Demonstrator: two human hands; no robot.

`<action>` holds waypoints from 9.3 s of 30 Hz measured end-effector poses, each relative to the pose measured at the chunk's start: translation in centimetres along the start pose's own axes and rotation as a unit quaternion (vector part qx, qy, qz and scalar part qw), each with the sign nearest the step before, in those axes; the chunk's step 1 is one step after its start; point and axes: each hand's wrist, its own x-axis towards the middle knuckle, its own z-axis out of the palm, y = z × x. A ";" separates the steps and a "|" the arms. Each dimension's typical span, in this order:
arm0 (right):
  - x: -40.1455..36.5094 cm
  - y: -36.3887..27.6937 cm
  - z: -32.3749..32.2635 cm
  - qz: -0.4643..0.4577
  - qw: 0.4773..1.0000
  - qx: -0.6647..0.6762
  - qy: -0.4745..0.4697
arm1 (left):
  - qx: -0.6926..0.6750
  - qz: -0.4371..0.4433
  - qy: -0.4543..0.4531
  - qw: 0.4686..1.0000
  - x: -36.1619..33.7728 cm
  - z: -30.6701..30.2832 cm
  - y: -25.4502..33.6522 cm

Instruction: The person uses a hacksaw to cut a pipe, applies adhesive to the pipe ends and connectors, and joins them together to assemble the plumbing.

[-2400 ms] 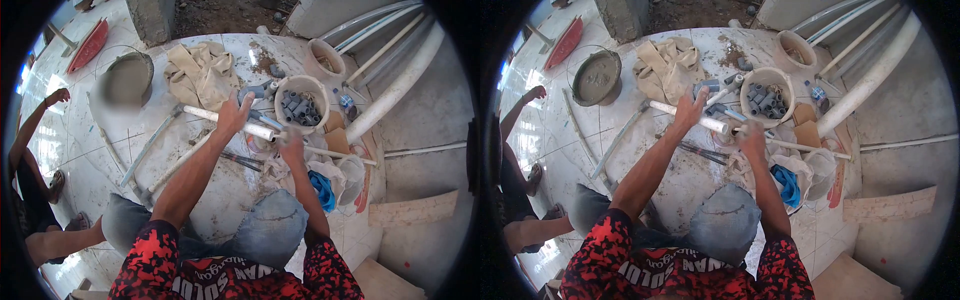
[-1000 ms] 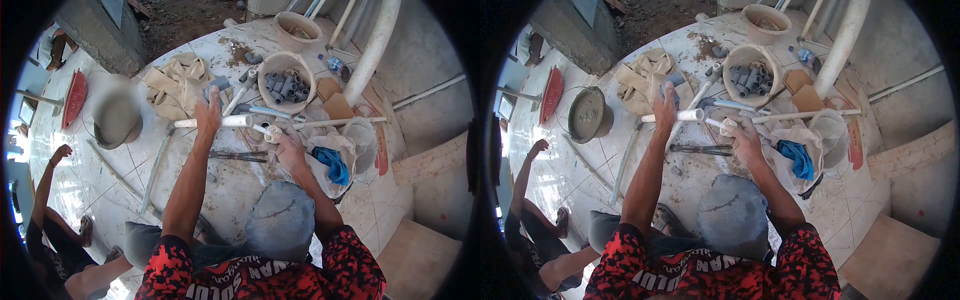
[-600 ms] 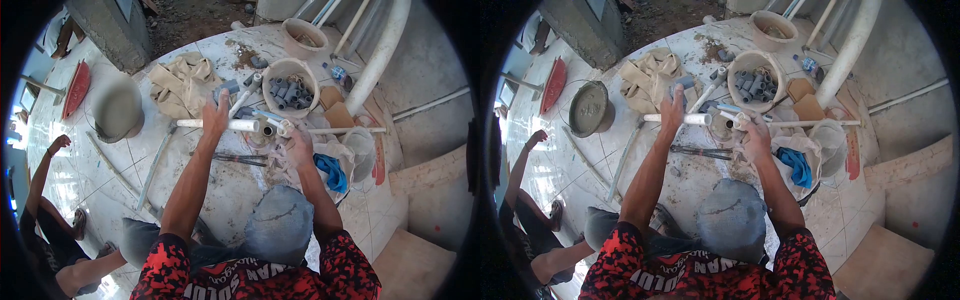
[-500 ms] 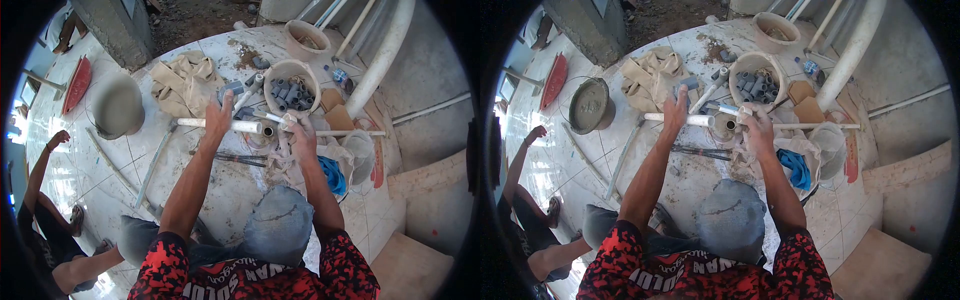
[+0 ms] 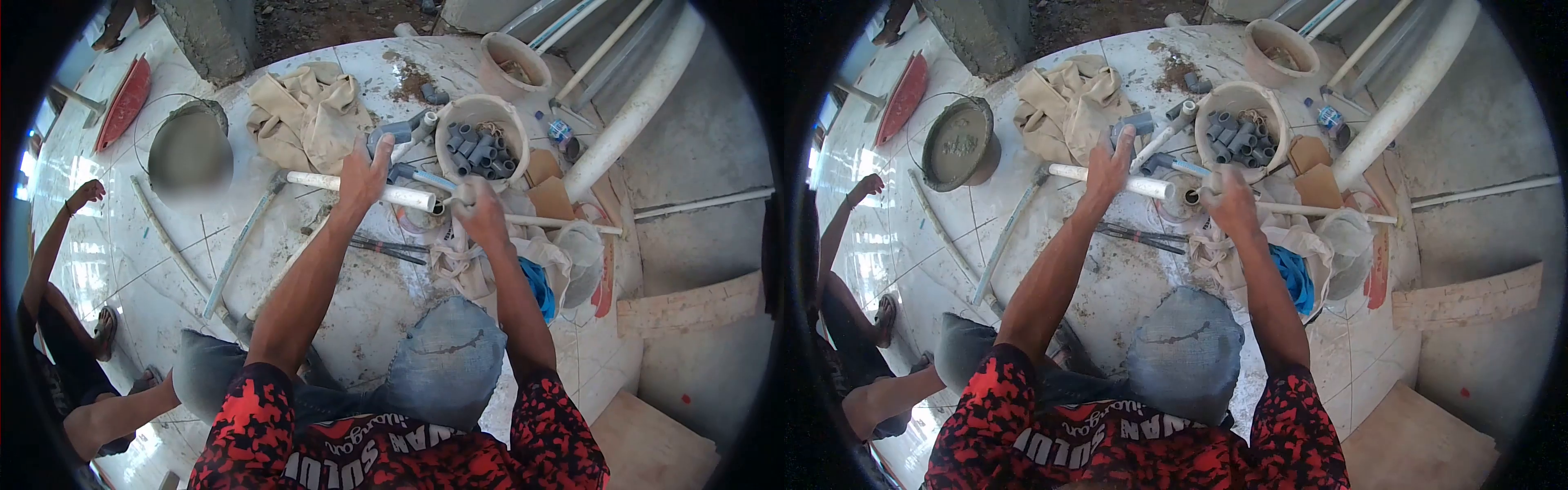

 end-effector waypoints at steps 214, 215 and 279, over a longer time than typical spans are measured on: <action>1.8 -4.5 -5.7 0.046 0.950 0.291 -0.101 | 0.067 0.013 -0.029 0.997 -0.7 1.3 -1.4; 1.6 -4.1 -5.3 0.044 0.950 0.292 -0.104 | 0.053 -0.002 -0.037 0.998 -0.6 0.9 -1.2; 7.3 -0.1 -2.7 0.092 0.940 0.310 -0.105 | 0.038 0.126 -0.140 0.981 -0.6 -0.4 -2.4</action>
